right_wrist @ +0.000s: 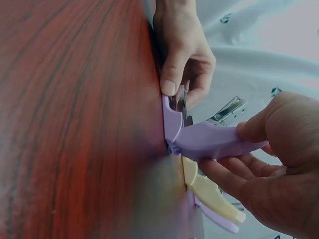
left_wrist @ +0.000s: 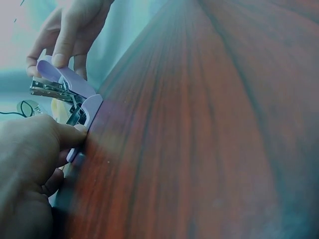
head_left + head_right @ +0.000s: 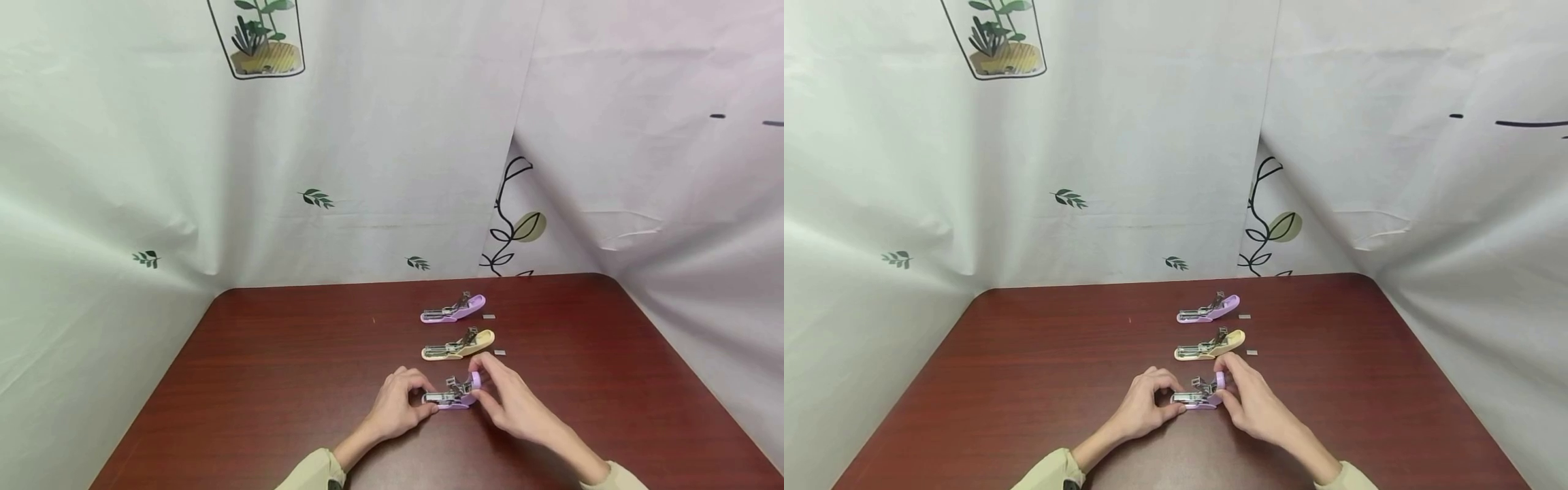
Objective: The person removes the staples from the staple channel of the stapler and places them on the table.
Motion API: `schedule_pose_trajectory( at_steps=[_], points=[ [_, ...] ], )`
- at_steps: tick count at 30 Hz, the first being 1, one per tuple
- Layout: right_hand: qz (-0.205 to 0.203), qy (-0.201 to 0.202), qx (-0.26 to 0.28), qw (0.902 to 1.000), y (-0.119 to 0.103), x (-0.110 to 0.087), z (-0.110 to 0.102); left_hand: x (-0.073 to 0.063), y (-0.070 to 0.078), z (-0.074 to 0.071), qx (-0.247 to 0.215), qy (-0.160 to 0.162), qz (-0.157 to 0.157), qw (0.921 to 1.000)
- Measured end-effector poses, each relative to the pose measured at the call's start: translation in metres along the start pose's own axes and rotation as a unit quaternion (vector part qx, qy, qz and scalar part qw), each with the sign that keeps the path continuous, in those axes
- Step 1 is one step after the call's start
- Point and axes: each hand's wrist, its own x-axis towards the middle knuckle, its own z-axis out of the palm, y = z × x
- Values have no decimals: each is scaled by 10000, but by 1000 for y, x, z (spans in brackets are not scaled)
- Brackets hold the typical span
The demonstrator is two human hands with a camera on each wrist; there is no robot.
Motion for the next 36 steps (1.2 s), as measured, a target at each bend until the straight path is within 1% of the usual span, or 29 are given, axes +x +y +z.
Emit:
schedule_pose_trajectory(
  at_steps=[6,14,22,31,36],
  points=[
    [104,64,162,9998,3,-4,-3,1,0,0,43,-30,-35,10000],
    [260,139,76,9995,5,-10,-7,1,0,0,66,-48,-46,10000],
    [220,157,169,9995,11,-16,-9,0,0,0,146,-80,-137,9998],
    [360,157,475,9981,15,-22,-11,-1,0,1,147,-96,-155,9997],
    [391,192,371,9984,18,-25,-11,-2,0,1,153,-90,-135,9998]
  ],
)
